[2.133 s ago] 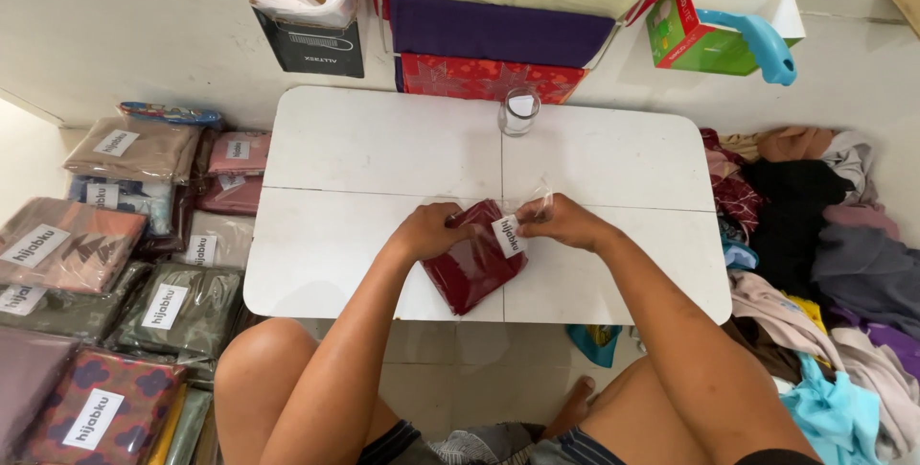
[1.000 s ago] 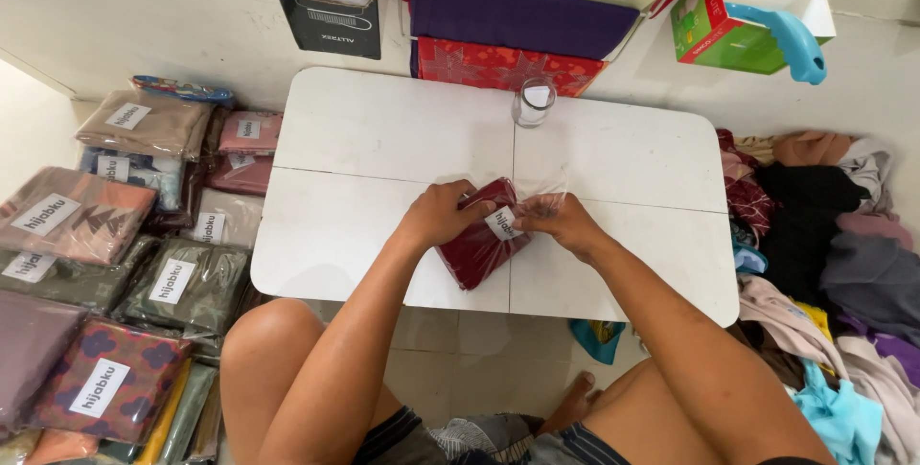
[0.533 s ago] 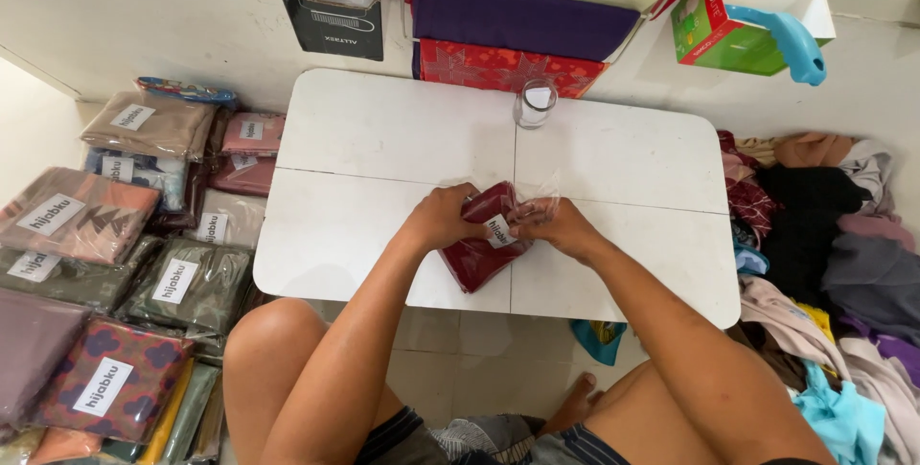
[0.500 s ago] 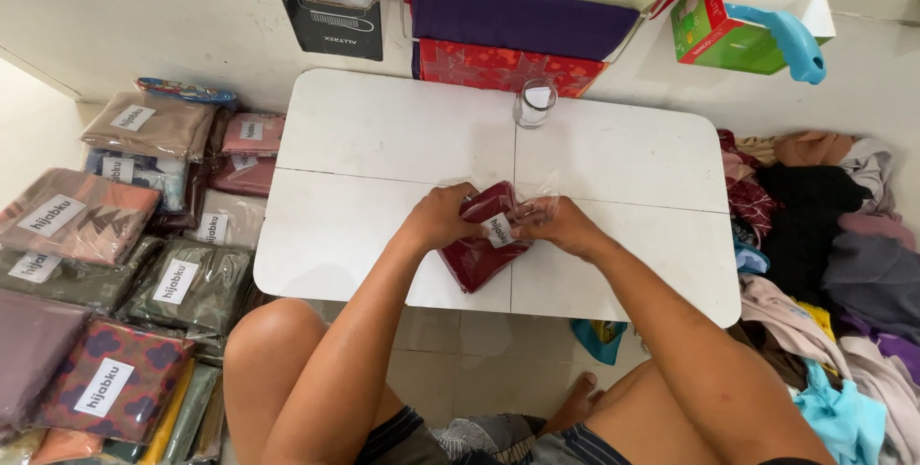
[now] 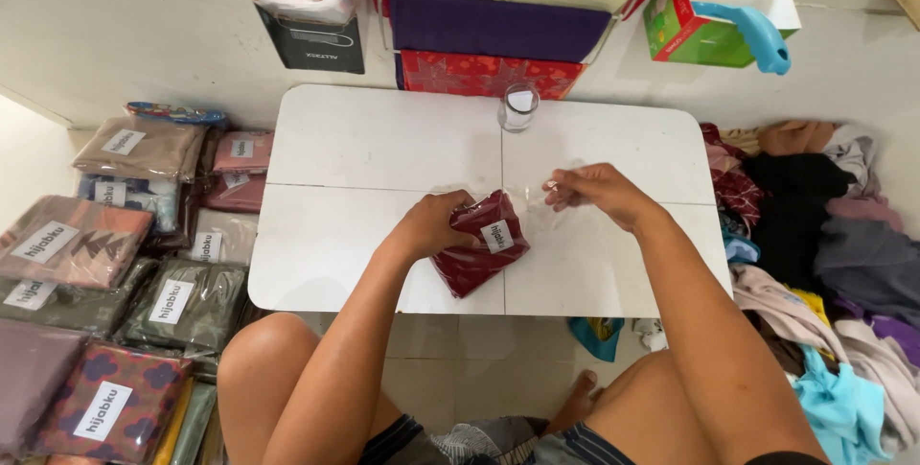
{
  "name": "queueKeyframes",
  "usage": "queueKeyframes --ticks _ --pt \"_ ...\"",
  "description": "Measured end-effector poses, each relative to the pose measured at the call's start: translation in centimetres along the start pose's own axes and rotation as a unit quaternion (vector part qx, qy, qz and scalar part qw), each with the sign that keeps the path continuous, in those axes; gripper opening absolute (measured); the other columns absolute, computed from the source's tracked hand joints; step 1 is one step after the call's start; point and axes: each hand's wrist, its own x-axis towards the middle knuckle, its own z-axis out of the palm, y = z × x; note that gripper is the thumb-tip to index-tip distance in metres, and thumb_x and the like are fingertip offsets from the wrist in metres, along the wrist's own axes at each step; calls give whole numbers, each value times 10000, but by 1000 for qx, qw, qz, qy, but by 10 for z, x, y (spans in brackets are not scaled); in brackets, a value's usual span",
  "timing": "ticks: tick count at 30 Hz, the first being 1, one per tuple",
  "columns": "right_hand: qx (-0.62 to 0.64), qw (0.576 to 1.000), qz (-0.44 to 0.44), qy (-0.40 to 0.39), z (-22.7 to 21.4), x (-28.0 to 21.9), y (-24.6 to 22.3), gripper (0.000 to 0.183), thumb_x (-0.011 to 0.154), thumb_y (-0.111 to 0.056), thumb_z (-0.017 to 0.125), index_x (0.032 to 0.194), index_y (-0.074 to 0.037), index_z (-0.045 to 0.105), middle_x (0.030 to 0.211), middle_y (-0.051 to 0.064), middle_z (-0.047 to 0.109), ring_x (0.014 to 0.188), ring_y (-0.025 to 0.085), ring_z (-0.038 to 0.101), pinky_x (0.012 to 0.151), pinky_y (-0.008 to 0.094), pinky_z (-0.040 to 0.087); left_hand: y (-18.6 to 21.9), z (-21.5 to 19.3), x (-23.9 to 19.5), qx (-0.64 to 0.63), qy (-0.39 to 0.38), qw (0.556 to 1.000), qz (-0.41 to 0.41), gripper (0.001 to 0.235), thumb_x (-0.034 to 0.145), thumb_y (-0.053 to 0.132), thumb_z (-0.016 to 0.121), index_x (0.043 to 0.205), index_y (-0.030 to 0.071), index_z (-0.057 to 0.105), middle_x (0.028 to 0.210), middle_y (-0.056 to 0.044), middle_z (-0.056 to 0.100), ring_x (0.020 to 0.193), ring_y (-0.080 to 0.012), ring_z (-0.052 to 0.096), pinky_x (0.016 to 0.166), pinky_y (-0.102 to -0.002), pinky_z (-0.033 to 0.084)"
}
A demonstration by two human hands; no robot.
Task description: The person folds a red piece of fabric on a white table, uses a lint roller on it, and then places it into a clear plastic bag. They then pick up a light blue patterned scarf, unfold it, and begin folding it on the table.
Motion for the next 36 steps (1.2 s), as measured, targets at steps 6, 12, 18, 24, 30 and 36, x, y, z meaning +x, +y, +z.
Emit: queueKeyframes --ticks 6,12,18,24,30,36 --pt "45 992 -101 57 -12 -7 -15 177 1021 -205 675 1065 -62 769 852 150 768 744 227 766 716 219 544 5 -3 -4 -71 10 997 2 461 794 195 845 1218 83 702 1176 -220 738 1144 -430 689 966 -519 552" --pt "-183 978 -96 0 -25 -34 -32 579 648 -106 947 1198 -138 772 1089 16 795 1035 137 688 1060 285 442 -2 -7 -1 -133 11 991 6 439 802 178 837 1207 67 707 1169 -223 745 1146 -430 687 971 -518 545" --pt "-221 950 -200 94 -30 -50 -49 356 744 -97 895 1077 -130 776 869 -8 766 854 97 655 938 269 469 -12 -4 3 -180 13 982 49 438 763 166 867 1162 66 713 1095 -211 763 1091 -412 708 944 -499 548" --pt "-1 953 -272 137 -24 -30 -24 1079 827 -72 862 1613 -52 123 1476 216 401 1378 358 406 1129 433 451 -7 8 1 -306 68 942 121 413 788 159 880 1142 81 683 1062 -174 763 1041 -316 695 956 -443 519" --pt "94 982 -158 33 28 -35 -12 444 807 29 823 1227 -24 689 1066 105 772 936 164 763 817 276 625 -12 24 2 -349 40 924 150 774 706 217 962 1339 45 550 1203 -231 696 1152 -383 636 1065 -531 443" --pt "7 987 -163 16 37 -47 -1 255 843 -26 824 1093 -37 774 980 115 799 910 175 760 835 299 619 -14 35 -1 -277 120 947 107 582 839 263 867 1326 28 654 1301 -237 683 1317 -415 577 1173 -515 384"
